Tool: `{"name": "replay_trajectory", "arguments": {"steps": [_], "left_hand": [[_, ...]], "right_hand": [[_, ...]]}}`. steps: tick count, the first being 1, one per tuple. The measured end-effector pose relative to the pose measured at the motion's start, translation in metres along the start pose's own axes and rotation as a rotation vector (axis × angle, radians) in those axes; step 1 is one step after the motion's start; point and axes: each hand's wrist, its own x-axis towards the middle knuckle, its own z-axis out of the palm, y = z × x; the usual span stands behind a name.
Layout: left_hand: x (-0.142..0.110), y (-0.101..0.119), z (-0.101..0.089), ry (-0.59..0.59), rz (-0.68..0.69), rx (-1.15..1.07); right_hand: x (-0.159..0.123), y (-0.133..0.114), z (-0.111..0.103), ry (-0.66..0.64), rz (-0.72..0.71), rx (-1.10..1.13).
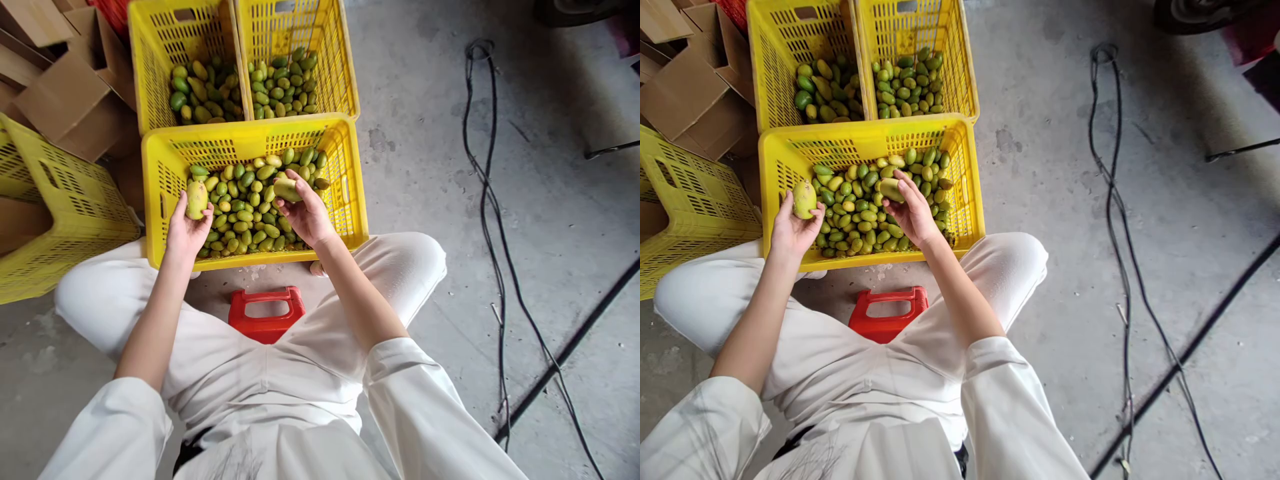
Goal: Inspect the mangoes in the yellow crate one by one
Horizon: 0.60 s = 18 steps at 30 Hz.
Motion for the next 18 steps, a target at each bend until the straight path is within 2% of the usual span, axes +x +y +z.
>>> {"name": "replay_trajectory", "arguments": {"steps": [7,10,14,18], "left_hand": [[-0.011,0.000,-0.004,0.005,0.093,0.002],[-0.019,0.008,-0.009,-0.018,0.018,-0.017],[-0.026,0.016,-0.017,-0.066,-0.100,-0.044],[-0.030,0.014,-0.020,-0.105,-0.112,0.028]], "right_hand": [[0.007,-0.001,-0.017,-0.051,0.119,-0.010],[0.007,-0.003,-0.019,-0.058,0.148,0.024],[0.003,-0.003,-0.012,-0.079,0.146,0.062],[0.002,-0.002,-0.006,-0.029,0.122,0.017]]}}
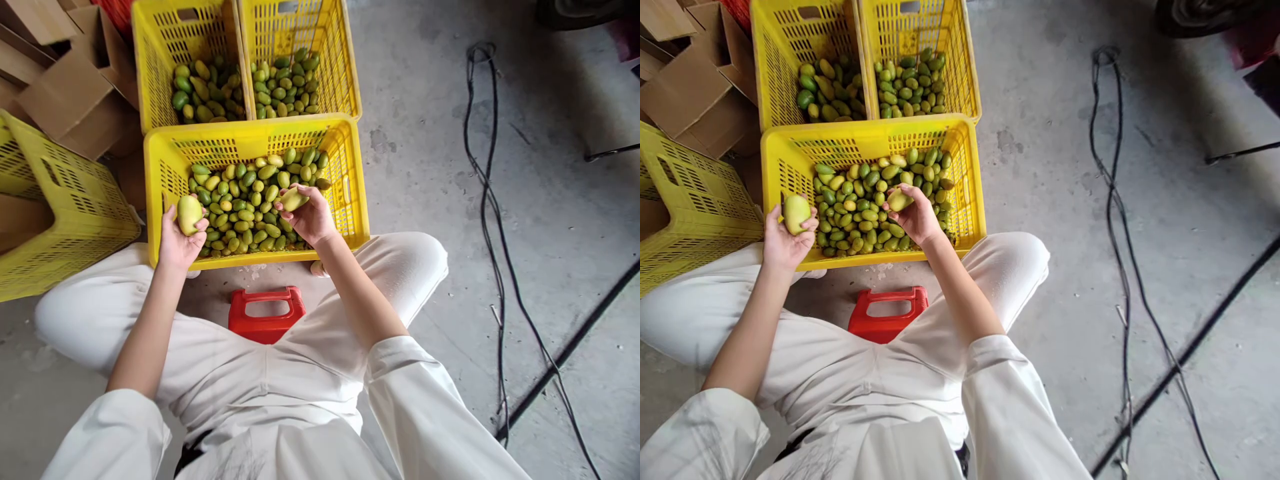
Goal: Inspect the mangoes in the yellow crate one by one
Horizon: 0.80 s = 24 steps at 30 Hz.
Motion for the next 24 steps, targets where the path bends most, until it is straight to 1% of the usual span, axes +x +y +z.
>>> {"name": "replay_trajectory", "arguments": {"steps": [3,7,11,16,18,21,24], "left_hand": [[-0.001,-0.006,0.002,-0.026,0.017,0.056],[0.007,-0.015,0.004,-0.036,0.076,0.077],[0.017,-0.021,0.006,0.003,0.152,0.028],[0.022,-0.026,0.011,0.003,0.224,-0.029],[0.025,-0.029,0.009,0.015,0.191,-0.010],[0.031,-0.039,0.001,0.030,0.059,0.018],[0.041,-0.055,-0.009,0.093,-0.054,0.076]], "right_hand": [[0.001,-0.001,-0.002,0.036,-0.007,-0.069],[0.005,-0.002,-0.013,0.003,-0.034,-0.064],[0.011,0.000,-0.023,-0.030,-0.048,0.000],[0.013,0.005,-0.021,-0.005,-0.090,-0.006],[0.013,0.009,-0.019,0.025,-0.072,-0.016],[0.015,0.020,-0.020,0.073,0.002,-0.020],[0.020,0.035,-0.024,0.094,0.086,0.003]]}}
